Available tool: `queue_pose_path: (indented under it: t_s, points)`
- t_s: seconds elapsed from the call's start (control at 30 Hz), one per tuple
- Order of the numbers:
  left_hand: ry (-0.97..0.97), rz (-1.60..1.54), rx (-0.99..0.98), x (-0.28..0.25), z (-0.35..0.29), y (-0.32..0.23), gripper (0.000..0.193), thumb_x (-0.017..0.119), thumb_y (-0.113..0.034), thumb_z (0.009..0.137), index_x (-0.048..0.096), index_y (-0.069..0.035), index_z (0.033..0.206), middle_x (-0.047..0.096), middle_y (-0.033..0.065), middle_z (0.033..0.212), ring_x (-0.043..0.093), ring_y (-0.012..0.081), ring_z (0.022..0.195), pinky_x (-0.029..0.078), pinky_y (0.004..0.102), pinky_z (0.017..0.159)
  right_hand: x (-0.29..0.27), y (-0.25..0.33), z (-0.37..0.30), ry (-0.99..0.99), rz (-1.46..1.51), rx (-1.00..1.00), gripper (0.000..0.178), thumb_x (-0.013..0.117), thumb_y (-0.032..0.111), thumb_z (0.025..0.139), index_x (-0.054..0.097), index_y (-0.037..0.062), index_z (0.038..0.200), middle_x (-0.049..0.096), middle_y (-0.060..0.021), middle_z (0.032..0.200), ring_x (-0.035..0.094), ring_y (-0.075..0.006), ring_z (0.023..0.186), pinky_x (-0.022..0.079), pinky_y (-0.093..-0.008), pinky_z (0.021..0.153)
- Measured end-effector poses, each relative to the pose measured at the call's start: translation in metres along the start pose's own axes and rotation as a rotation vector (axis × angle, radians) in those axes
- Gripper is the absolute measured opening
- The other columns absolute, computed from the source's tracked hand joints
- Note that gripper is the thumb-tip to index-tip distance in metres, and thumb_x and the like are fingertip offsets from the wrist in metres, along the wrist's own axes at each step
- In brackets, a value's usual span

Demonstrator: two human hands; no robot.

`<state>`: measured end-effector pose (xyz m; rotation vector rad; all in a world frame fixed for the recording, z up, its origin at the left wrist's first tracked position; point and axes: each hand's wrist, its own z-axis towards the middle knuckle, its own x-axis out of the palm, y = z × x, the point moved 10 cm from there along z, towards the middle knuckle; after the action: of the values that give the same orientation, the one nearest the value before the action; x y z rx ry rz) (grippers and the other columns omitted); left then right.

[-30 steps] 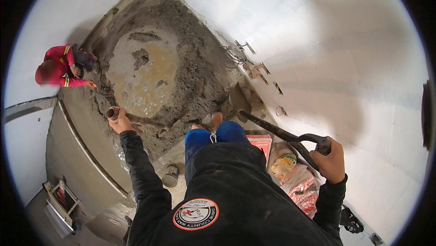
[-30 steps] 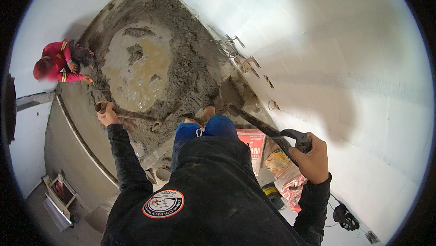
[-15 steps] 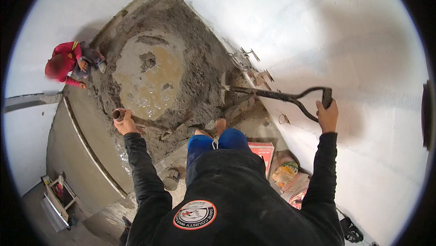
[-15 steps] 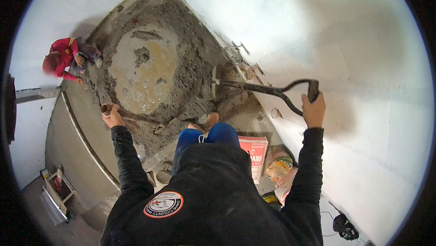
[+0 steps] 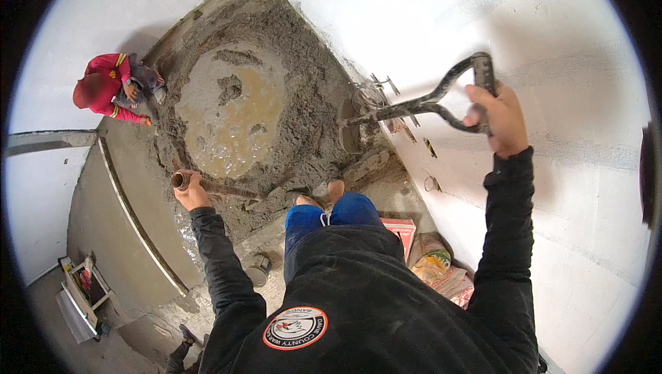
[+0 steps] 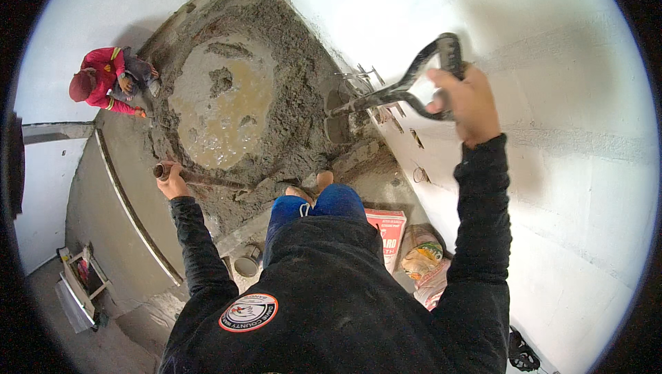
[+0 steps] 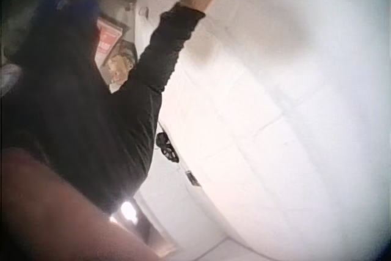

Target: The person uses a shovel to spread and level wet cement on a floor while standing barefoot in the mixture. Another worker in a red jacket assists by smoothing the surface with a trowel. The camera wearer repeatedly scoops and pushes the cement to cover the floor area.

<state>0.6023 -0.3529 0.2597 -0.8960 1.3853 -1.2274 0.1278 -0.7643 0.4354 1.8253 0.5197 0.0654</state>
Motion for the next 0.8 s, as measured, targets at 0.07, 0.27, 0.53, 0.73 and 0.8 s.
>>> queue_pose_path:
  t_s: [0.07,0.27,0.53,0.73,0.8]
  points:
    - [-0.013,-0.006,0.009,-0.002,0.001,0.000,0.011,0.057,0.000,0.066,0.052,-0.006,0.073,0.053,0.0020,0.075,0.049,0.0157,0.070,0.042,0.0310,0.070,-0.027,-0.020,0.023,-0.046,-0.045,0.019,0.017,0.062,0.013,0.076,0.053,-0.0002,0.080,0.052,-0.0048,0.068,0.051,-0.0103,0.051,0.045,-0.0234,0.047]
    - [-0.008,0.013,-0.001,0.004,-0.005,0.001,0.008,0.056,-0.002,0.067,0.053,-0.005,0.074,0.053,0.0021,0.075,0.049,0.0159,0.071,0.042,0.0311,0.070,-0.005,-0.073,0.059,0.016,-0.380,0.042,0.014,0.061,0.004,0.071,0.052,-0.0024,0.079,0.056,-0.0086,0.069,0.054,-0.0163,0.055,0.046,-0.0295,0.053]
    - [0.029,-0.085,0.002,-0.002,-0.006,0.016,0.010,0.057,-0.001,0.066,0.053,-0.006,0.075,0.053,0.0031,0.078,0.049,0.0165,0.071,0.041,0.0307,0.074,0.053,-0.052,0.009,0.029,0.042,0.110,0.018,0.054,-0.001,0.074,0.043,-0.0013,0.088,0.049,-0.0055,0.069,0.051,-0.0139,0.053,0.046,-0.0283,0.044]
    - [0.013,-0.022,-0.036,-0.001,0.001,0.013,0.015,0.056,0.001,0.070,0.053,-0.005,0.082,0.053,0.0010,0.080,0.050,0.0119,0.072,0.043,0.0264,0.070,-0.021,0.017,-0.071,-0.003,-0.397,-0.054,0.021,0.058,0.008,0.075,0.046,-0.0013,0.088,0.048,-0.0028,0.058,0.048,-0.0102,0.043,0.040,-0.0243,0.040]
    - [0.020,-0.019,-0.024,0.006,0.002,0.007,0.010,0.057,-0.001,0.067,0.053,-0.006,0.076,0.052,0.0015,0.076,0.048,0.0144,0.070,0.042,0.0288,0.071,-0.042,0.010,-0.099,-0.043,-0.515,0.008,0.023,0.061,0.008,0.072,0.047,-0.0013,0.088,0.049,-0.0029,0.057,0.048,-0.0088,0.043,0.038,-0.0238,0.040]
